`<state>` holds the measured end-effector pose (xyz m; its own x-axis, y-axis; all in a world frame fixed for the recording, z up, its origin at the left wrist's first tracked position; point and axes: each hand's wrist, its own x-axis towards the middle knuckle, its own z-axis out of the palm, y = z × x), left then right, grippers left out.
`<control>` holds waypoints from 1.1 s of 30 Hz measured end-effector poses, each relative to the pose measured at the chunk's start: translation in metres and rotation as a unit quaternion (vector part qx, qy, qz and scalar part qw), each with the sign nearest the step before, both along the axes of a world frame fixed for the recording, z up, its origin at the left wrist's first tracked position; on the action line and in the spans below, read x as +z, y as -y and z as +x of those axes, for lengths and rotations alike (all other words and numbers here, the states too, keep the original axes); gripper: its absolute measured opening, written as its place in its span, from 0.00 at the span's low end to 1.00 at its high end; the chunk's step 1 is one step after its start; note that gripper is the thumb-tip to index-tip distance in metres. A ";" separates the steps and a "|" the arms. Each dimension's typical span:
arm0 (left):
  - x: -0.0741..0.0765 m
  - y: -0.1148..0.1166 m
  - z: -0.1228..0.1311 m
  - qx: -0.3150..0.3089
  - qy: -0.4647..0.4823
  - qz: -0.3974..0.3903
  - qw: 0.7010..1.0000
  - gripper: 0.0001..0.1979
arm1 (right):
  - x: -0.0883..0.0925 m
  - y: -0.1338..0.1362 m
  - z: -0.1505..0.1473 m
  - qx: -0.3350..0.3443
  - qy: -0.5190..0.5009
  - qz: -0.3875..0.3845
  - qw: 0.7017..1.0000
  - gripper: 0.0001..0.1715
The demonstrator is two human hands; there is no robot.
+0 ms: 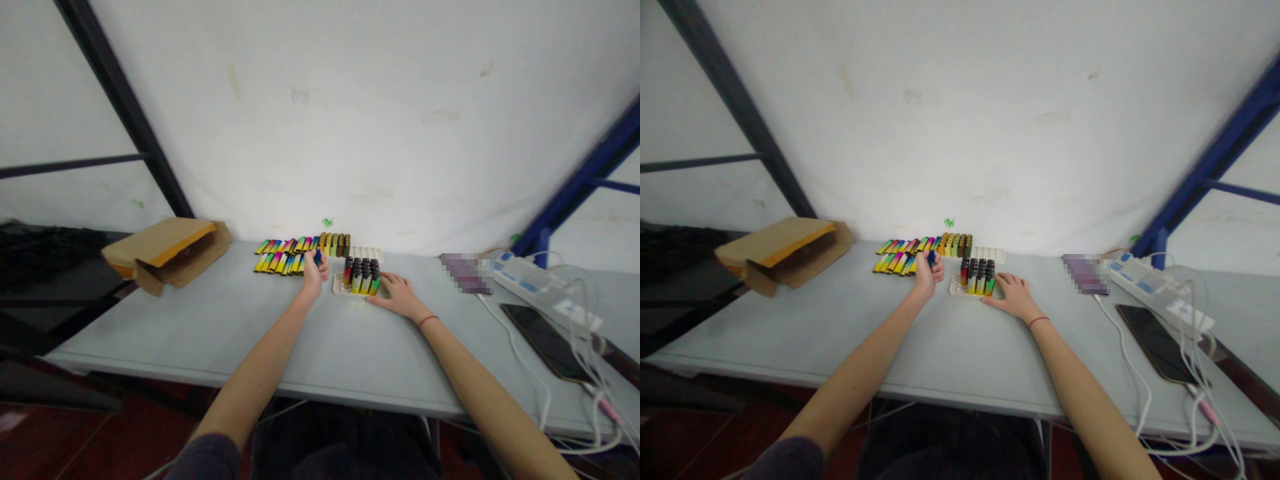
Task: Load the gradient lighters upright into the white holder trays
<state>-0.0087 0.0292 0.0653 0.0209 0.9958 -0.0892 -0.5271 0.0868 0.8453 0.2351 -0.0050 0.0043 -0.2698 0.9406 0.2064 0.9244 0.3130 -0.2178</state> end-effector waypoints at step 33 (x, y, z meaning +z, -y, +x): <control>0.004 0.004 -0.016 -0.124 -0.333 0.222 0.908 0.13 | 0.001 0.001 -0.001 0.000 -0.003 0.004 1.000 0.45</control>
